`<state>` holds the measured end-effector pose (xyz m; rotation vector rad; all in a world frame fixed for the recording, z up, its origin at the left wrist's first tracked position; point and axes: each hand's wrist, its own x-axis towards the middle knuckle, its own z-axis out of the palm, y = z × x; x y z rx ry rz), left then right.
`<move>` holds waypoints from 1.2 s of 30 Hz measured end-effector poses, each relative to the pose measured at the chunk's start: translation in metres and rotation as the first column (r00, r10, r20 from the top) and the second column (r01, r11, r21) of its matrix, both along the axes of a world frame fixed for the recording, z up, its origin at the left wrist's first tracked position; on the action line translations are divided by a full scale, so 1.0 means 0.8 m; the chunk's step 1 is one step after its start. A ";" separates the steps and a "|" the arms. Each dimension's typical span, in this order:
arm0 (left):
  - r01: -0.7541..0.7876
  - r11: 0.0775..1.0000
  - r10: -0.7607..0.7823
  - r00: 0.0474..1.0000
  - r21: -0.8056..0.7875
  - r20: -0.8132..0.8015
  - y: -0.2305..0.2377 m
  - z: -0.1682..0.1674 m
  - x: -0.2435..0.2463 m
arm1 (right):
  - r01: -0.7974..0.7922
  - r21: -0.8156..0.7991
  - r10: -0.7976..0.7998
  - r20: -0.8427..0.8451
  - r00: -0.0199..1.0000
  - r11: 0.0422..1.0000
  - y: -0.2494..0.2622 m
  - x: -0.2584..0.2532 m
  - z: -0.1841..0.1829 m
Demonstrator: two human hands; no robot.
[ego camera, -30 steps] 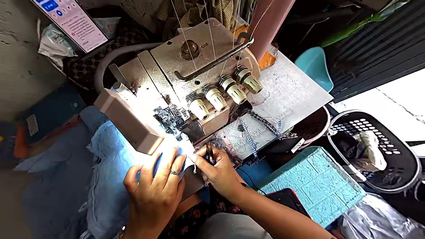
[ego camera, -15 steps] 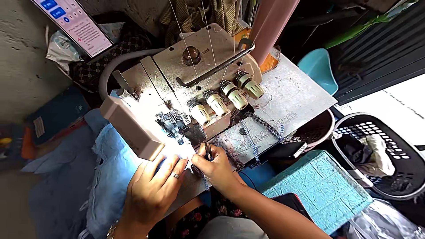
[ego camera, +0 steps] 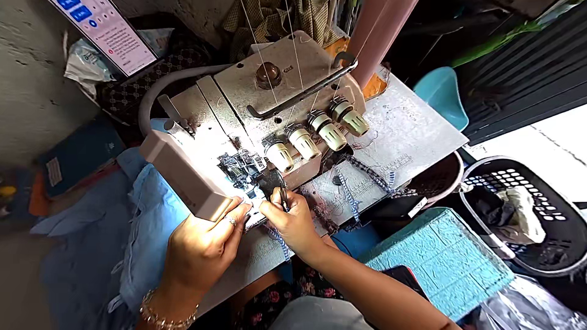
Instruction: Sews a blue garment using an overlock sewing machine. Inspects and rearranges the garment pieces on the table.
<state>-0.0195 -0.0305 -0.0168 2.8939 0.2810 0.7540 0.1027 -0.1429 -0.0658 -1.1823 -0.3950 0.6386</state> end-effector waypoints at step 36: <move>-0.143 0.977 0.145 0.989 -0.155 -0.001 -0.088 0.010 -0.105 | -0.176 -0.369 0.368 0.552 0.749 0.913 -0.077 -0.007 0.039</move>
